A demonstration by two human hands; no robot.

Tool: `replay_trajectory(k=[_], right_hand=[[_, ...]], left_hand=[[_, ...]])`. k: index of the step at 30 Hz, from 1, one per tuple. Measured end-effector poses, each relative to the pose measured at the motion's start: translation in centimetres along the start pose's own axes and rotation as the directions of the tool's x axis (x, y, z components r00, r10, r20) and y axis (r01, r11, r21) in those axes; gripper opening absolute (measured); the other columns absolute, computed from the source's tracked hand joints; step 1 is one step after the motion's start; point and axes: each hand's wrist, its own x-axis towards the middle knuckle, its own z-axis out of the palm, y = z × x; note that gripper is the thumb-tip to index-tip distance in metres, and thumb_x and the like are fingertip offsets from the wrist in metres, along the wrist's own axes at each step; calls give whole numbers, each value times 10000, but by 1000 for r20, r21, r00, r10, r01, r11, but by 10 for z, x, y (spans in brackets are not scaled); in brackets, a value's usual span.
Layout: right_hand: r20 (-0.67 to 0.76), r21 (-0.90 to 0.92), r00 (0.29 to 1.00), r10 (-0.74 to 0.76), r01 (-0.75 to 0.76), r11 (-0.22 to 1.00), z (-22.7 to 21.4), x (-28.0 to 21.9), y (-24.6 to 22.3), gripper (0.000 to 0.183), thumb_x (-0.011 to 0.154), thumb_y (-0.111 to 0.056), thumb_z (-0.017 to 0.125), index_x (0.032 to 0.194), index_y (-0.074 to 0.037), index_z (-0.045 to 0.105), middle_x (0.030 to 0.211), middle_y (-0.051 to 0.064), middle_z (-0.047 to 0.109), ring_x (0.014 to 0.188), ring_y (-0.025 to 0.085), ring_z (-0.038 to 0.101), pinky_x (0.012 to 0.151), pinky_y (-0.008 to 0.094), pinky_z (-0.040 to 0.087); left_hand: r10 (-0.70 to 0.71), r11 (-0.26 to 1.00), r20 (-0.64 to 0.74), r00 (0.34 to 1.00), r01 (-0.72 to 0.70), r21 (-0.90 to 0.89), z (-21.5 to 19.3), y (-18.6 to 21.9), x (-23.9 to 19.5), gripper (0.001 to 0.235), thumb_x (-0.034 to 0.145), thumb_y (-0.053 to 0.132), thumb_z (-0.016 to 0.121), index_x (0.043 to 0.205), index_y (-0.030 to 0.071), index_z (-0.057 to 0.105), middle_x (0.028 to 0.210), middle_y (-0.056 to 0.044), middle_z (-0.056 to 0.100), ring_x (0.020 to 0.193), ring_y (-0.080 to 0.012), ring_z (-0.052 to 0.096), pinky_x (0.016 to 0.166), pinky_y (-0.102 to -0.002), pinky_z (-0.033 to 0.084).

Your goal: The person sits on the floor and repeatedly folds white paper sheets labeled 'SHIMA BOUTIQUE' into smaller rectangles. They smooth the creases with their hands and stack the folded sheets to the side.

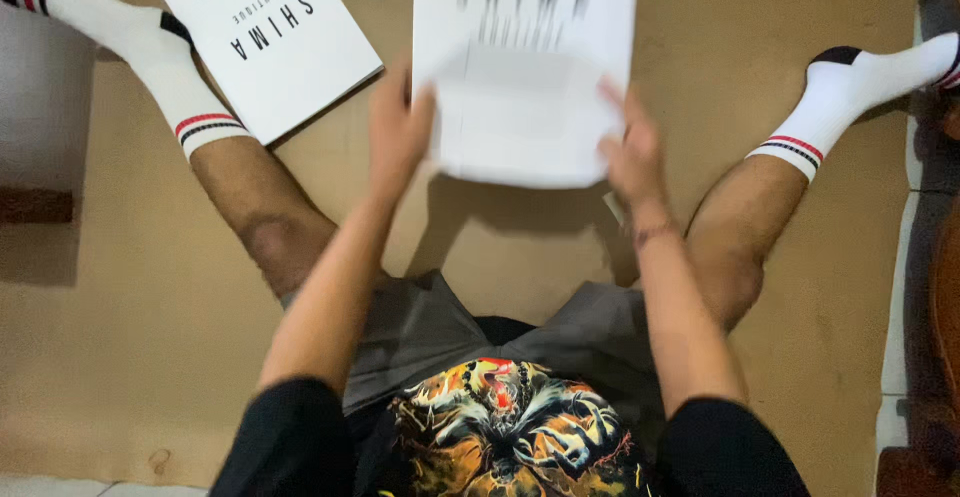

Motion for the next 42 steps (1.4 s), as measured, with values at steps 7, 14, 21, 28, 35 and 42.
replay_trajectory(k=[7,14,21,28,35,42], right_hand=[[-320,496,928,190,-7,868,3,64,-74,357,1027,-130,655,1371,-76,576,1467,67,551,1188,221,719,1003,294,655],[-57,-87,882,468,-471,878,27,-75,3,417,1006,-176,644,1415,-97,627,1379,166,659,1283,327,620,1075,469,473],[86,-200,765,639,-615,763,44,-104,76,348,1038,-188,653,1384,-160,671,1266,128,714,1128,280,698,965,425,542],[89,-132,820,566,-553,822,69,-108,79,315,1043,-138,613,1350,-94,671,1333,150,685,1201,285,676,1015,417,529],[56,-163,847,528,-514,842,76,-112,86,270,1000,-99,656,1257,-69,731,1220,173,703,1099,253,682,972,404,539],[6,-152,833,553,-545,824,49,-78,55,299,1051,-256,651,1328,-154,694,1327,137,677,1275,343,617,1063,486,479]], left_hand=[[-101,979,-41,994,92,-185,-7,-22,117,477,950,464,506,1158,69,675,1097,-62,751,929,-156,749,727,-265,622],[-452,404,78,889,126,906,-112,-171,78,1105,914,572,724,1602,-110,193,1605,-378,322,1503,-478,346,1237,-575,250],[-238,211,374,896,-328,921,-163,-255,93,291,1030,180,504,1308,98,527,1220,-166,677,980,-410,729,761,-565,578],[-397,259,441,805,-363,895,-179,-266,103,485,965,40,596,1432,-37,489,1418,-328,535,1154,-513,630,881,-641,534],[119,83,419,900,-429,899,-208,-239,80,195,999,160,594,1086,238,750,892,-8,749,728,-254,763,619,-387,600],[652,-235,639,408,-693,682,-173,-182,-4,251,1012,155,427,1151,180,634,898,-17,598,647,-175,616,558,-325,524]])
